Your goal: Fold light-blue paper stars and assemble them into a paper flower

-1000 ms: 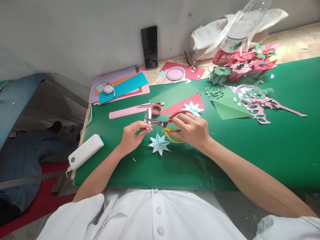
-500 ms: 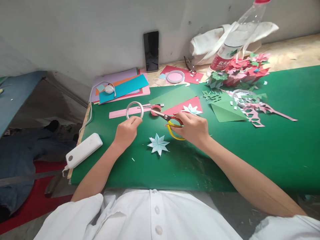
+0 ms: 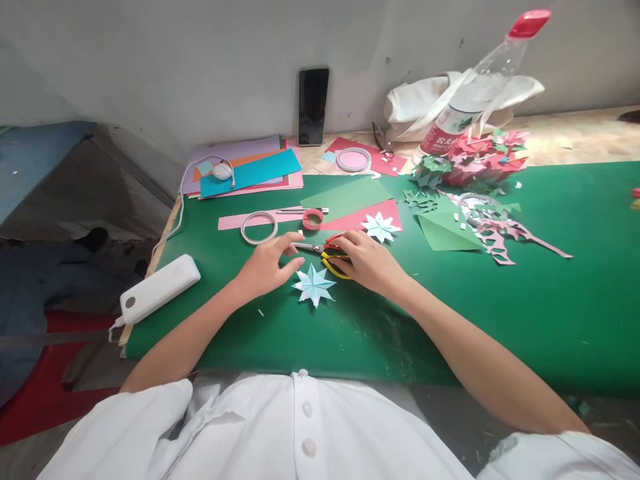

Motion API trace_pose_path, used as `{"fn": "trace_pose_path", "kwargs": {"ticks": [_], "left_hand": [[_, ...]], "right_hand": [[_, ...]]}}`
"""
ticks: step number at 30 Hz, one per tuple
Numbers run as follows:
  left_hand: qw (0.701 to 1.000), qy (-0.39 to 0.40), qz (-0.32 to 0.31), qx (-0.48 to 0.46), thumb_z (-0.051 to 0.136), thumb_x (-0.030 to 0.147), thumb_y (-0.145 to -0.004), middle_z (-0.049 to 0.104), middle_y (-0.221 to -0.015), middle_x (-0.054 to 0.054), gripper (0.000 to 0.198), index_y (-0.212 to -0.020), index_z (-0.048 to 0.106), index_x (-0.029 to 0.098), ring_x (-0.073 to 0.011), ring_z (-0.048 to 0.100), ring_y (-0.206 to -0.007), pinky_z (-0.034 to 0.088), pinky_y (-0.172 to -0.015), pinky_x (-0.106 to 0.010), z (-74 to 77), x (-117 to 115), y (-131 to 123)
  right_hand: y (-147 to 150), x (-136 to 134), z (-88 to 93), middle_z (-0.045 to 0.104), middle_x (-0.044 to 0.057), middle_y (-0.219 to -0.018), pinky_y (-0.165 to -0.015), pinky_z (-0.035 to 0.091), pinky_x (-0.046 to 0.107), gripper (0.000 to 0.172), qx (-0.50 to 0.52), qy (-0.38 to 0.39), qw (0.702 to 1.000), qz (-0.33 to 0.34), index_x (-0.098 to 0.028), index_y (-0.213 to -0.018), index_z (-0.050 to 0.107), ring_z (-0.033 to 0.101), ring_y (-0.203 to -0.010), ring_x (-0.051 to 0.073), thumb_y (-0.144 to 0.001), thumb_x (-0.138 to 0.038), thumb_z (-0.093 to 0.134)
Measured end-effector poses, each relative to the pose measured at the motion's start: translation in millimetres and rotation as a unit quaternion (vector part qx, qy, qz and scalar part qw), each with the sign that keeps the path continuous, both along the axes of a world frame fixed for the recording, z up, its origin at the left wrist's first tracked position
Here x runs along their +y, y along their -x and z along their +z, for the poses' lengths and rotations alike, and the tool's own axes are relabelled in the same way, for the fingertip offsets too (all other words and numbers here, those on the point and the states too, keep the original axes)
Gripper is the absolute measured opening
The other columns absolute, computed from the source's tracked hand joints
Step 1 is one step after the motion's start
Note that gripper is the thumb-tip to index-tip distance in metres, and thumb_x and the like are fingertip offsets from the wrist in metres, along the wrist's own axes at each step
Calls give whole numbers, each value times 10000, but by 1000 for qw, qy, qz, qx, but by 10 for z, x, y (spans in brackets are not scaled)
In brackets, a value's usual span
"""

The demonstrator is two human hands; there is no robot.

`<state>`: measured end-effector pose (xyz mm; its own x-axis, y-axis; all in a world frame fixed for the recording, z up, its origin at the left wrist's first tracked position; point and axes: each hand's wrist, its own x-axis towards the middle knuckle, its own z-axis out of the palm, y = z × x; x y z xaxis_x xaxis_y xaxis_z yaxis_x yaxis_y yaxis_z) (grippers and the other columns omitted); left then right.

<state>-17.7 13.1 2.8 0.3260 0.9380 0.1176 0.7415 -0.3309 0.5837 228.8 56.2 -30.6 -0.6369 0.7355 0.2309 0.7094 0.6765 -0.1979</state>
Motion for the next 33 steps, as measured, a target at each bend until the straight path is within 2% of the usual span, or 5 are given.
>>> {"fn": "trace_pose_path", "kwargs": {"ticks": [6, 12, 18, 23, 33], "left_hand": [[994, 103, -14, -15, 580, 285, -857, 715, -869, 4, 487, -1323, 446, 238, -191, 634, -860, 482, -763, -309, -65, -83, -119], [992, 106, -6, -61, 601, 238, -823, 727, -856, 7, 479, -1279, 458, 228, -189, 649, -859, 491, -774, -308, -112, -108, -153], [990, 95, 2, -105, 619, 219, -828, 733, -918, -14, 388, -1203, 520, 225, -187, 671, -898, 511, -786, -306, -169, -124, -185], [979, 110, 40, -169, 646, 229, -810, 709, -822, 18, 309, -1106, 556, 227, -139, 665, -737, 510, -684, -256, -203, -132, -232], [942, 167, 39, -289, 676, 201, -771, 701, -798, 3, 301, -1047, 556, 217, -130, 679, -703, 583, -696, -266, -112, -140, -208]], "right_hand": [[68, -101, 40, 618, 146, -1078, -840, 476, 401, 194, 66, -41, 997, 13, -162, -1028, 650, 521, -970, 269, -957, -254, 495], [204, -308, -3, 594, 142, -1136, -905, 427, 459, 233, 76, -6, 996, 45, -188, -975, 638, 492, -1090, 303, -930, -410, 585], [250, -373, -93, 585, 129, -1155, -893, 415, 435, 131, 97, 9, 994, 41, -206, -970, 602, 479, -1093, 286, -937, -329, 574], [275, -387, -102, 589, 129, -1136, -905, 425, 434, 89, 122, -5, 990, 64, -206, -964, 571, 496, -1104, 280, -948, -291, 550], [311, -400, -1, 583, 89, -992, -766, 495, 317, 36, 249, 81, 961, 90, -209, -917, 524, 571, -879, 178, -937, -237, 532]]}}
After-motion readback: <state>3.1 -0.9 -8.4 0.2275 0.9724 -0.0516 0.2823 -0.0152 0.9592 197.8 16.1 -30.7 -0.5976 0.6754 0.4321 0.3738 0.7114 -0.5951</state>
